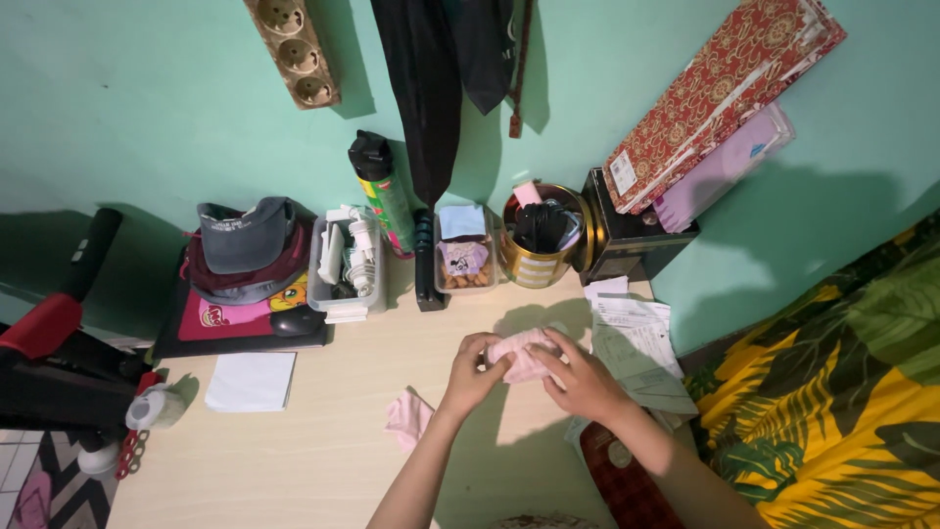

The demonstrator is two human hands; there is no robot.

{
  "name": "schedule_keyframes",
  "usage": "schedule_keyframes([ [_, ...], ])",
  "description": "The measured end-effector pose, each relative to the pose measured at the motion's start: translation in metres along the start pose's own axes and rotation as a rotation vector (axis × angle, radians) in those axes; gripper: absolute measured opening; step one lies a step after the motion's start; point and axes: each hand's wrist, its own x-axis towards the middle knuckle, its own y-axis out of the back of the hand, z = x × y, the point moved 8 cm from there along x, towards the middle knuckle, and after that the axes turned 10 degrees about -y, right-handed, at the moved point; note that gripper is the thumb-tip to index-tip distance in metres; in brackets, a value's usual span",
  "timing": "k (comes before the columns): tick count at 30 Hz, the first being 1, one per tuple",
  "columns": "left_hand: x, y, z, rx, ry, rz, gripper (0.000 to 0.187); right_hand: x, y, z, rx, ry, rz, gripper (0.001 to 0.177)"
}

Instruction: The person folds a blue cloth and places it on the desk, then folds a purple sock and places it in a tin container. They fold a pink sock and place it in the same tin. The person picks up a red notebook, places it on a stack, and then arranges several papers on the desk. Finally, they use a pink cloth to wipe the desk surface.

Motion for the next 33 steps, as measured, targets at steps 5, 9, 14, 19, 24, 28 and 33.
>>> schedule_keyframes([
  [5, -0.006, 0.001, 0.029, -0.001, -0.109, 0.023, 0.028, 0.005, 0.005, 0.0, 0.155, -0.078, -0.058, 0.05],
  [9, -0.013, 0.003, 0.053, 0.059, -0.236, 0.056, 0.026, 0.011, 0.001, 0.013, 0.325, -0.213, -0.05, 0.045],
  [14, -0.021, 0.0, 0.077, 0.128, -0.371, 0.036, 0.025, 0.018, 0.009, 0.019, 0.484, -0.329, -0.042, 0.061],
  [19, -0.024, -0.002, 0.108, 0.115, -0.419, -0.005, 0.033, 0.03, 0.025, 0.002, 0.538, -0.358, -0.159, 0.081],
  [24, -0.019, -0.008, 0.069, 0.12, -0.34, -0.099, 0.082, 0.021, 0.01, 0.013, 0.502, -0.376, -0.262, 0.099],
  [28, -0.02, -0.01, 0.077, 0.23, -0.347, -0.136, 0.09, 0.017, 0.006, 0.02, 0.475, -0.379, -0.271, 0.105],
  [33, -0.016, -0.017, 0.071, 0.306, -0.389, -0.227, 0.088, 0.016, -0.002, 0.028, 0.479, -0.417, -0.306, 0.111],
])
